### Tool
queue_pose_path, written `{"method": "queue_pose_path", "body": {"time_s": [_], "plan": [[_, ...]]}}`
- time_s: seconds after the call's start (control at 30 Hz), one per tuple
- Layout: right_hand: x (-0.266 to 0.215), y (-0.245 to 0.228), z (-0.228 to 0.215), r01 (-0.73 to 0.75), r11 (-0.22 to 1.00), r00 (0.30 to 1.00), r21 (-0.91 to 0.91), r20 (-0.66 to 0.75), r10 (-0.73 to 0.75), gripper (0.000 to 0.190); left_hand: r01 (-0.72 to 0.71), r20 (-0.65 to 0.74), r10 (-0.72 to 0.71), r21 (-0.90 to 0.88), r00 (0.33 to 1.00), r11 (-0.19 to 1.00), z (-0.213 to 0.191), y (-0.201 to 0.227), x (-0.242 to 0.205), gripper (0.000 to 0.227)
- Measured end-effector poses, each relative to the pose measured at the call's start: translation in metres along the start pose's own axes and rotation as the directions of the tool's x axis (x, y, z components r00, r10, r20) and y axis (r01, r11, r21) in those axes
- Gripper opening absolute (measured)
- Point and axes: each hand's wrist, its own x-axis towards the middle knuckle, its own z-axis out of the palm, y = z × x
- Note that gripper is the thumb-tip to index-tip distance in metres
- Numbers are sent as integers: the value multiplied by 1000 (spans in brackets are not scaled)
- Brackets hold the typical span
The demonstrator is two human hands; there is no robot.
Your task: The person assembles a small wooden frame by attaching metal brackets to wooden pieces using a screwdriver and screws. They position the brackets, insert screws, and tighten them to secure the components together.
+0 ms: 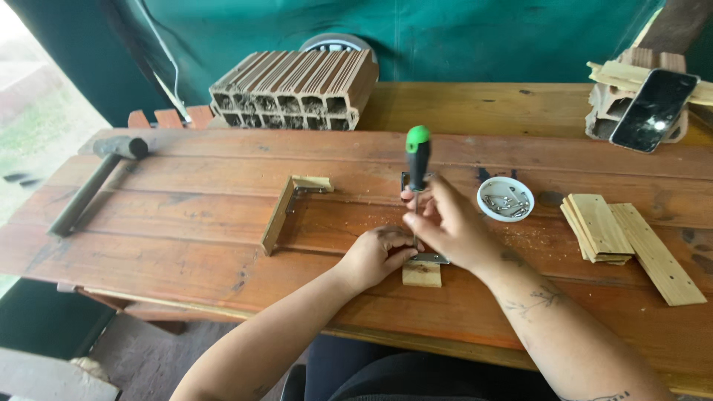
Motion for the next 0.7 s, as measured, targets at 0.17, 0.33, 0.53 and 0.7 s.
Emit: {"method": "queue_pose_path", "body": {"time_s": [0.17, 0.33, 0.53, 0.7], "plan": [[22, -17, 9, -4, 999, 999, -44, -54, 1, 55, -41, 52, 39, 40, 998, 998, -3, -10, 2, 14], [38, -34, 8, 88, 995, 979, 41, -187, -79, 52, -42, 18, 40, 64, 999, 997, 10, -18, -4, 17], [34, -25, 11, 88, 994, 962, 62, -264, -68, 41, -135, 93, 118, 204, 989, 970, 6, -10, -9, 56], [26, -9, 5, 23, 988, 960, 155, -278, 21, 43, -28, 106, -11, 362, 994, 932, 9, -5, -13, 65]]}}
